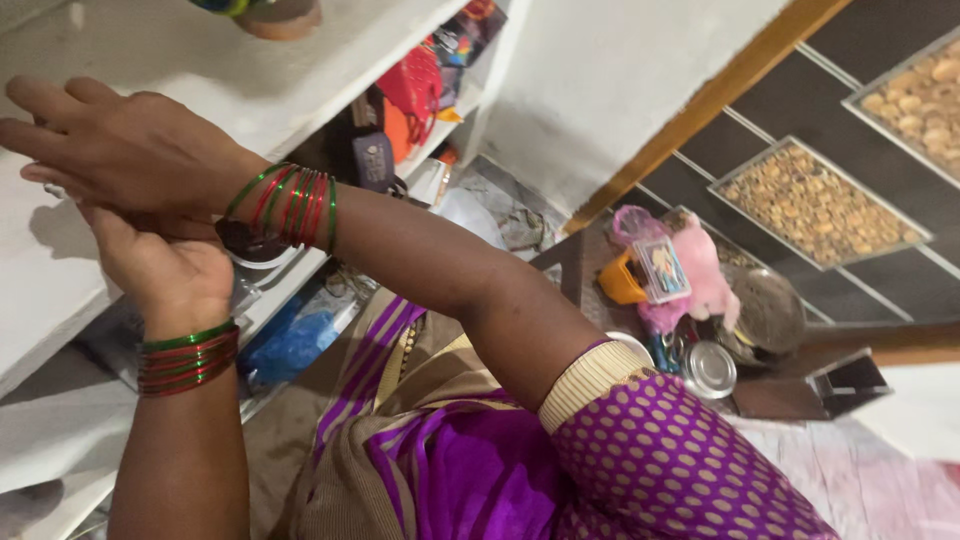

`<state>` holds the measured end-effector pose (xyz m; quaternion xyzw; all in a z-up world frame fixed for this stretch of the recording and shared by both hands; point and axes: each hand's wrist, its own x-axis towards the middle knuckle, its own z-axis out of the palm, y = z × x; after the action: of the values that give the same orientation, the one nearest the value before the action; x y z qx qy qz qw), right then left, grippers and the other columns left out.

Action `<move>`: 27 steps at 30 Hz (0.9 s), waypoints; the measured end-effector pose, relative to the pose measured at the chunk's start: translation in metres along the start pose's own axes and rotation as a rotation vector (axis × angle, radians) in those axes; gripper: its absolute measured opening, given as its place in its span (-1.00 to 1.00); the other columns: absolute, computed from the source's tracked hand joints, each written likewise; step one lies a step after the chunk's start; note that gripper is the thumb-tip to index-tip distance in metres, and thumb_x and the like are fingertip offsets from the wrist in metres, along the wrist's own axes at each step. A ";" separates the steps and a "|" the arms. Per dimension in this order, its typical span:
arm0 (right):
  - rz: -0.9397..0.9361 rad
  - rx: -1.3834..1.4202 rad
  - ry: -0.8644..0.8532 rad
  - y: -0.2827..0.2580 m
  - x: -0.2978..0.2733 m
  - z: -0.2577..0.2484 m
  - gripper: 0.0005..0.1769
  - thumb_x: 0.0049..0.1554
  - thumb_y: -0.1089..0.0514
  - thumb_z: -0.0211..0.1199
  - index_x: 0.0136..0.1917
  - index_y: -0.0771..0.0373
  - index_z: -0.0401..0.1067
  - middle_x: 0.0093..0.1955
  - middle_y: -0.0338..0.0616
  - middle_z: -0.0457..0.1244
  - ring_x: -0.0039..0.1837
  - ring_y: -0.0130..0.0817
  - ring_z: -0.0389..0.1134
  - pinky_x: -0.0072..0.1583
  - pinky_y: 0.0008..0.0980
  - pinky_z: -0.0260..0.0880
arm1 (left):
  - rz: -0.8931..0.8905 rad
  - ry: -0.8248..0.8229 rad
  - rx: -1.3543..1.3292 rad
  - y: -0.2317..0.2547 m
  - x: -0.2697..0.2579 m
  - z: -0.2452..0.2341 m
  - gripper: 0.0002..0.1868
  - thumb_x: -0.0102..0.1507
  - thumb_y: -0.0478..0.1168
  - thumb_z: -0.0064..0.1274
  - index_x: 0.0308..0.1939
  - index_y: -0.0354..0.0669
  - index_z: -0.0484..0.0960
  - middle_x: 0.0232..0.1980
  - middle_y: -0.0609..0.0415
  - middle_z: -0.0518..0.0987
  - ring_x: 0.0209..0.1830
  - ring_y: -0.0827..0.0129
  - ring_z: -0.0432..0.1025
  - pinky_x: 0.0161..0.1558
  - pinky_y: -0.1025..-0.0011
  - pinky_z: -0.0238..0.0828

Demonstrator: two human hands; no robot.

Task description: The person organizes items on a white shelf by picking up and placing various objects including a decorative flower, a matchbox, a pen, a small packet, a plastic bag, a container of pills, and a roll of tape. The person also moves a stack of bangles and a small mirror on the shelf.

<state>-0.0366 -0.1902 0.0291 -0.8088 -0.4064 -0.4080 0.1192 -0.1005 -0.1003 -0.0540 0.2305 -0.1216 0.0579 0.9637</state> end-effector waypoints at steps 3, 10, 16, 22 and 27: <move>0.041 -0.033 0.029 0.007 -0.014 -0.006 -0.63 0.24 -0.25 0.12 0.18 -0.05 0.28 0.16 -0.26 0.18 0.10 -0.27 0.35 -0.16 -0.33 0.46 | -0.068 0.006 -0.048 -0.014 -0.008 0.004 -0.44 0.56 0.06 -0.14 0.56 -0.12 0.30 0.58 0.00 0.42 0.55 0.21 0.39 0.43 0.24 0.33; 0.394 0.331 -0.285 0.013 -0.042 -0.034 -0.40 0.32 -0.38 0.00 0.49 -0.09 0.22 0.16 -0.24 0.36 0.17 -0.22 0.49 0.12 -0.21 0.54 | -0.044 -0.013 0.068 -0.018 -0.037 0.023 -0.54 0.60 -0.21 -0.05 0.55 -0.04 0.20 0.49 0.01 0.39 0.32 0.26 0.40 0.28 0.26 0.56; 0.668 0.754 -0.463 0.036 -0.088 -0.070 -0.07 0.27 -0.27 0.17 0.70 -0.05 -0.20 0.22 0.08 0.42 0.23 -0.08 0.51 0.29 -0.16 0.55 | -0.052 -0.026 0.155 -0.037 -0.047 0.041 -0.43 0.48 -0.45 -0.01 0.50 -0.02 0.16 0.47 0.03 0.34 0.42 0.21 0.43 0.33 0.11 0.47; 0.672 0.951 -0.076 0.061 -0.191 -0.064 -0.28 0.34 -0.08 0.23 0.61 0.12 0.01 0.43 0.05 0.26 0.45 -0.15 0.35 0.43 -0.22 0.39 | -0.316 0.019 0.384 -0.091 -0.053 0.046 -0.56 0.57 -0.09 -0.13 0.50 -0.03 0.23 0.41 -0.03 0.41 0.34 0.14 0.44 0.20 0.13 0.58; 0.870 0.895 0.114 0.069 -0.274 -0.040 -0.40 0.35 -0.07 0.17 0.52 0.23 0.17 0.37 -0.01 0.31 0.40 -0.19 0.39 0.43 -0.26 0.39 | -0.542 -0.068 0.344 -0.149 -0.050 0.056 -0.51 0.54 0.04 -0.27 0.49 -0.07 0.26 0.41 0.06 0.47 0.40 0.24 0.45 0.21 0.14 0.64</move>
<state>-0.0999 -0.4087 -0.1429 -0.7489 -0.1646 -0.1547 0.6231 -0.1352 -0.2607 -0.0828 0.4158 -0.0766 -0.1887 0.8864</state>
